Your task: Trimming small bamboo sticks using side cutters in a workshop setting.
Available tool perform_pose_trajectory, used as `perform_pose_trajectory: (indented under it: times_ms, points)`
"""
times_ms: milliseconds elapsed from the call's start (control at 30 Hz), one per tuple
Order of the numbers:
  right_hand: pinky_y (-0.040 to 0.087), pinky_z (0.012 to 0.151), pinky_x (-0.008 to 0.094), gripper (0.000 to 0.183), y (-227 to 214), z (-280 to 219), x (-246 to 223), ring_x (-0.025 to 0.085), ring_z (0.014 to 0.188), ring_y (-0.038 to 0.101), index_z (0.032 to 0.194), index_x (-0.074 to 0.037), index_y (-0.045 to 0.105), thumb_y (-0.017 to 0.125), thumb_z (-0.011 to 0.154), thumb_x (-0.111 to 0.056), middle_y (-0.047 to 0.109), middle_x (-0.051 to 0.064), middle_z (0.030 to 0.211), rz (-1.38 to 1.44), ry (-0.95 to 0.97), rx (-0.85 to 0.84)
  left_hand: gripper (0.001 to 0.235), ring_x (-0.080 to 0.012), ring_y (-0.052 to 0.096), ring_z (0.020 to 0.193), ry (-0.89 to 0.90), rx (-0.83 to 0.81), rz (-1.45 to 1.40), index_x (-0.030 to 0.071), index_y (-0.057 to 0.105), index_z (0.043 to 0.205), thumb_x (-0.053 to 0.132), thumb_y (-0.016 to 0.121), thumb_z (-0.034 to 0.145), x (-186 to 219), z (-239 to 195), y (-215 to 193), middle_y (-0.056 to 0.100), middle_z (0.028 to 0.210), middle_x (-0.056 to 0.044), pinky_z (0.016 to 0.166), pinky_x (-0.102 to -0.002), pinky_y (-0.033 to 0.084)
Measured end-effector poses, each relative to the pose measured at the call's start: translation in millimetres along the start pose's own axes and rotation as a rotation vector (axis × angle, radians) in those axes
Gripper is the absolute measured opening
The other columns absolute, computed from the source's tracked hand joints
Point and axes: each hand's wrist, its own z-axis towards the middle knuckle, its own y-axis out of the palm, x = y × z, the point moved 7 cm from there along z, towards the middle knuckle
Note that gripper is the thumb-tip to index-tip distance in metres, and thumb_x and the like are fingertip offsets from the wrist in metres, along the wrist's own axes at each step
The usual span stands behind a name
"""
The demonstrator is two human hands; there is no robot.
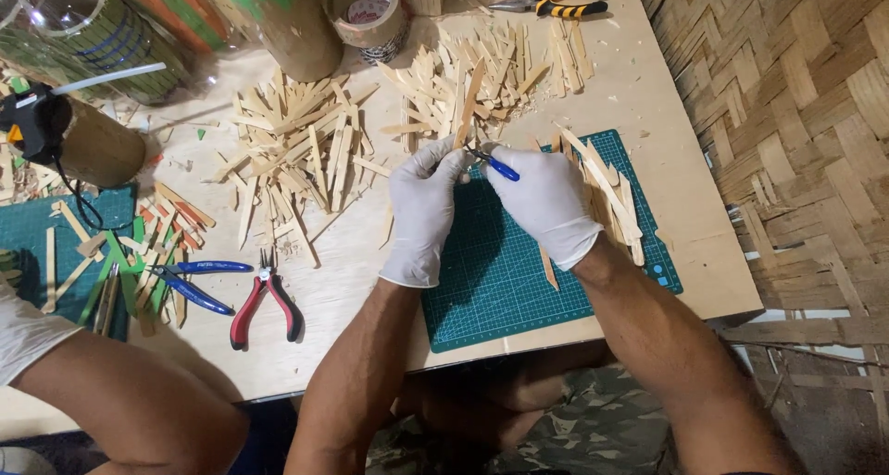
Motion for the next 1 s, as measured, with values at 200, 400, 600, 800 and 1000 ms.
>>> perform_pose_trajectory:
  times_ms: [200, 400, 600, 800, 1000]
  points:
    - [0.048, 0.045, 0.029, 0.01, -2, 0, -3, 0.026, 0.051, 0.068, 0.091, -0.012, 0.08, 0.078, 0.097, -0.02, 0.067, 0.007, 0.056, 0.035, -0.013, 0.017, 0.026, -0.0098, 0.062, 0.06, 0.01, 0.005, 0.009, -0.004, 0.075, 0.114, -0.001, 0.076, 0.088, -4, 1, 0, 0.074, 0.081, -0.019, 0.057, -0.019, 0.056]
    - [0.047, 0.045, 0.028, 0.008, -2, 0, -4, 0.026, 0.052, 0.067, 0.09, -0.011, 0.08, 0.079, 0.096, -0.017, 0.067, 0.007, 0.058, 0.019, -0.062, 0.053, 0.026, -0.0091, 0.061, 0.059, 0.001, 0.01, 0.007, -0.003, 0.075, 0.114, -0.001, 0.075, 0.088, -7, 2, -1, 0.074, 0.081, -0.019, 0.056, -0.019, 0.056]
    - [0.046, 0.044, 0.03, 0.009, 1, -3, -1, 0.028, 0.053, 0.067, 0.089, -0.009, 0.08, 0.08, 0.095, -0.016, 0.067, 0.009, 0.058, 0.02, -0.074, 0.078, 0.026, -0.0102, 0.062, 0.063, -0.011, 0.01, 0.022, -0.003, 0.075, 0.114, -0.001, 0.076, 0.088, -7, 1, -1, 0.074, 0.083, -0.021, 0.057, -0.02, 0.057]
    - [0.046, 0.045, 0.033, 0.011, 10, -2, 6, 0.026, 0.053, 0.066, 0.093, -0.012, 0.081, 0.077, 0.097, -0.022, 0.068, 0.006, 0.062, -0.074, -0.058, 0.065, 0.026, -0.0104, 0.062, 0.064, -0.019, 0.012, 0.016, -0.004, 0.074, 0.116, 0.0, 0.075, 0.09, -10, 3, -1, 0.074, 0.085, -0.022, 0.056, -0.02, 0.056]
    - [0.046, 0.047, 0.032, 0.012, 14, -3, 9, 0.023, 0.056, 0.067, 0.095, -0.015, 0.081, 0.077, 0.097, -0.025, 0.067, 0.004, 0.064, -0.103, -0.056, 0.06, 0.025, -0.0092, 0.059, 0.066, -0.042, 0.023, 0.026, 0.0, 0.076, 0.114, 0.006, 0.078, 0.09, -7, 1, -2, 0.073, 0.08, -0.015, 0.059, -0.019, 0.053]
